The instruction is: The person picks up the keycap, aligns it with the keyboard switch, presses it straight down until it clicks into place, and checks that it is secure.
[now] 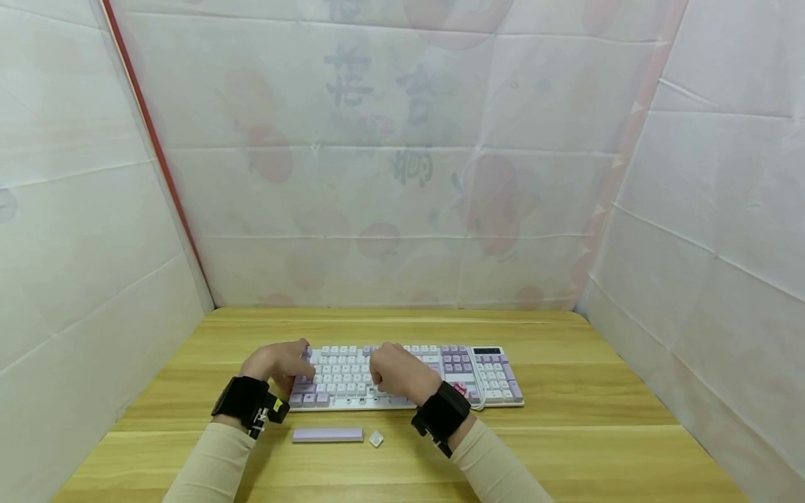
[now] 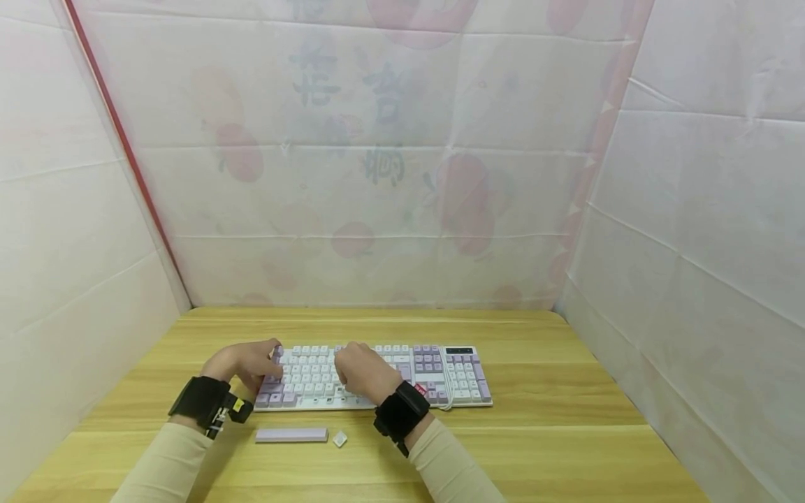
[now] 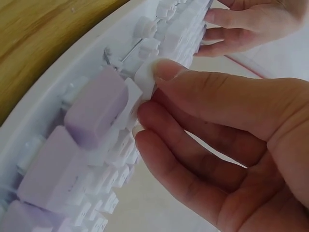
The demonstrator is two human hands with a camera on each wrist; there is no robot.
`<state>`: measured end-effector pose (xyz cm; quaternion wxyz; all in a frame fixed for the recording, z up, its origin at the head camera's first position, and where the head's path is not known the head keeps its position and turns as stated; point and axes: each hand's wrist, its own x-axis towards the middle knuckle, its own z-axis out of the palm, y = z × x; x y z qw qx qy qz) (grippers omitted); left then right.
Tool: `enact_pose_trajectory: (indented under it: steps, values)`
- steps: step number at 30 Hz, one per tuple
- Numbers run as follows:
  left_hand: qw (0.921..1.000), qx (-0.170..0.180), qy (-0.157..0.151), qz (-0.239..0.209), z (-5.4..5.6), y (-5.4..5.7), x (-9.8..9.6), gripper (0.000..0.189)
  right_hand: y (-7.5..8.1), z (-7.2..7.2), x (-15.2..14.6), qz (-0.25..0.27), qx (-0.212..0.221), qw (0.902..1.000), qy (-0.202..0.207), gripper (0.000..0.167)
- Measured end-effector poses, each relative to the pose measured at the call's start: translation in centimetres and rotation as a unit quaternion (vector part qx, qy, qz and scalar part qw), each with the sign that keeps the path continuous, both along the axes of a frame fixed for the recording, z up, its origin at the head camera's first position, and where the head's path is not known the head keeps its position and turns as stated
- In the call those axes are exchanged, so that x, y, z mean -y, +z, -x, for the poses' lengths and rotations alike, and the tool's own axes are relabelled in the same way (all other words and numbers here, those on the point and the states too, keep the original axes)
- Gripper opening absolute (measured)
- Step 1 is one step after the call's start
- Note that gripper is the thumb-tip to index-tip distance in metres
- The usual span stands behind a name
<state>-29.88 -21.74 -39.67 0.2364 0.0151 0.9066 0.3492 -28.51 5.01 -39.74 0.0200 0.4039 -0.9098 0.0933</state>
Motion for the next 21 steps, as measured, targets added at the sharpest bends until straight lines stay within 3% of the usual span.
enact_pose_trajectory:
  steps: [13,21]
  values:
    - [1.0000,-0.003,-0.002,-0.002,-0.13,0.12,0.01,0.086,0.32,-0.08,0.48,-0.022,-0.004,0.9996,-0.014,0.062]
    - [1.0000,-0.003,-0.003,-0.008,-0.12,0.07,0.07,0.078,0.20,0.18,0.40,-0.013,0.021,0.9993,-0.026,0.043]
